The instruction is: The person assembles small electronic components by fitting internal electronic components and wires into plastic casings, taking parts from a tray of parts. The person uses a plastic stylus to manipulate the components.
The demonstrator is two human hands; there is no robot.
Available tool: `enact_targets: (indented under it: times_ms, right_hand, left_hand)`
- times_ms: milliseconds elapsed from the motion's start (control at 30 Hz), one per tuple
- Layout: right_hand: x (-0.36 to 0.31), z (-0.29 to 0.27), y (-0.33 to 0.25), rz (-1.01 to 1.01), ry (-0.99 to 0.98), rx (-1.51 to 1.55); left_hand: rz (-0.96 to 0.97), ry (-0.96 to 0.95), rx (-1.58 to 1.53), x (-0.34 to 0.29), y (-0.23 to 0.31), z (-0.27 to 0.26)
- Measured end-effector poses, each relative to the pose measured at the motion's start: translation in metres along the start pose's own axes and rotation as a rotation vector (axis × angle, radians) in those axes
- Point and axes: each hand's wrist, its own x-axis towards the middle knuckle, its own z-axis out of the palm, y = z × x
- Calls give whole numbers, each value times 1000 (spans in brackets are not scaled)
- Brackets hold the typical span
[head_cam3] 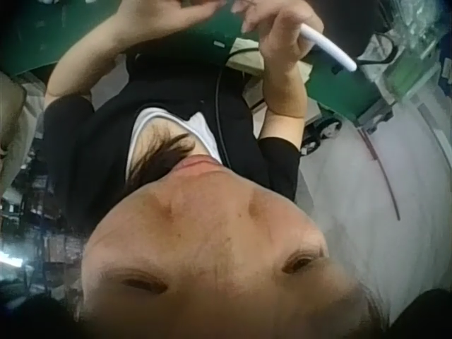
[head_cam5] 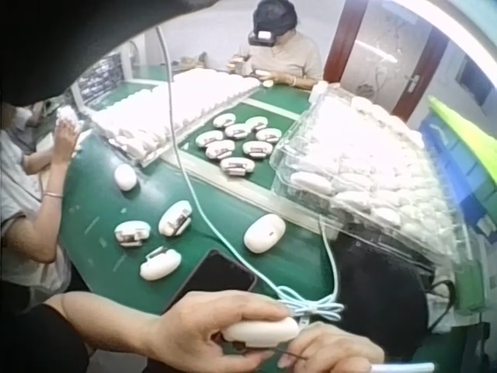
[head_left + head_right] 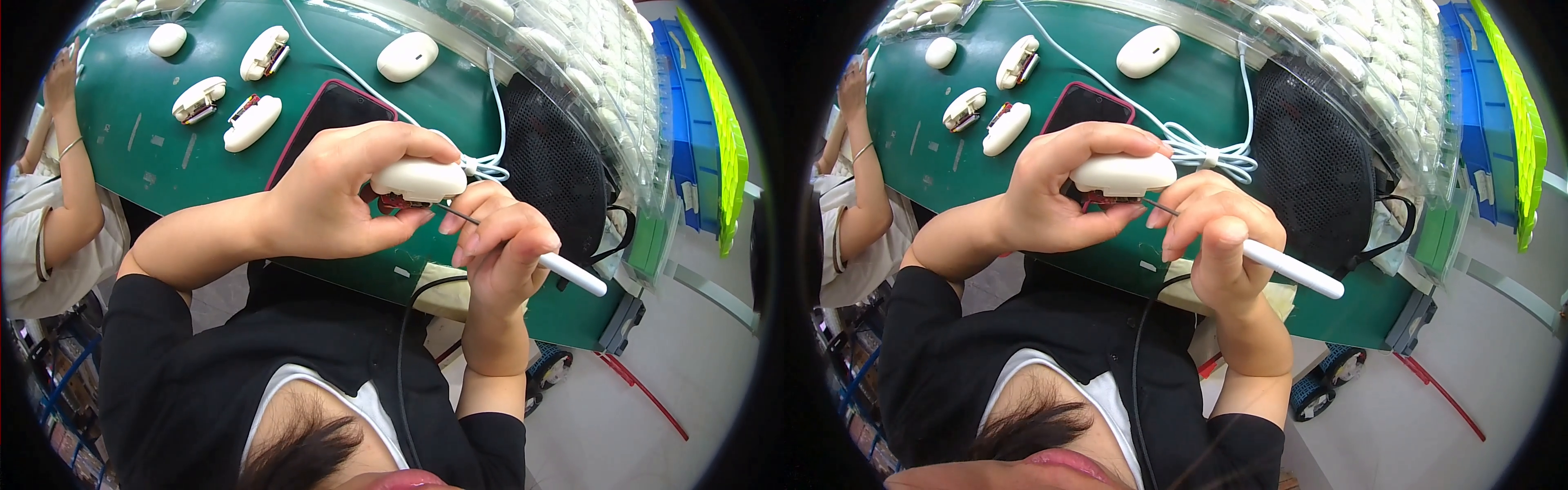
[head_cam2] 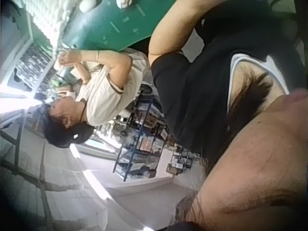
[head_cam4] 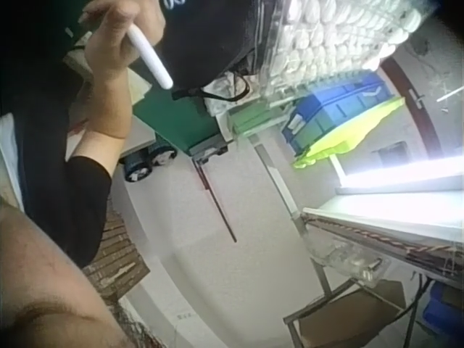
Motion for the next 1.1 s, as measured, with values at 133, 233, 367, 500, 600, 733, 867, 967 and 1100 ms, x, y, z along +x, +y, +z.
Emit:
enact_targets:
  times_ms: [133,233,367,500,600,733,867,967,1100]
  right_hand:
    - [0,-1,-1,18,-22,-22]
    - [1,-1,-4,41,-26,-28]
    - [0,0,-3,62,1,-22]
    - [1,0,-4,56,-5,-16]
    - [1,-2,-5,87,-14,3]
    - [2,-5,-5,126,-24,87]
    - [3,-7,-6,108,-69,83]
    - [3,-9,-8,89,-56,123]
    - [6,-11,-18,182,-52,82]
  left_hand:
    - [9,1,10,0,1,1]
    - [17,-6,8,0,1,2]
    - [-6,-18,30,0,1,2]
    - [3,-21,36,0,0,3]
    - [3,-27,37,0,0,3]
    - [18,-45,35,1,-1,4]
    - [12,-47,34,1,-2,4]
    - [-66,-68,-33,2,1,3]
    - [-58,-25,-115,2,-2,3]
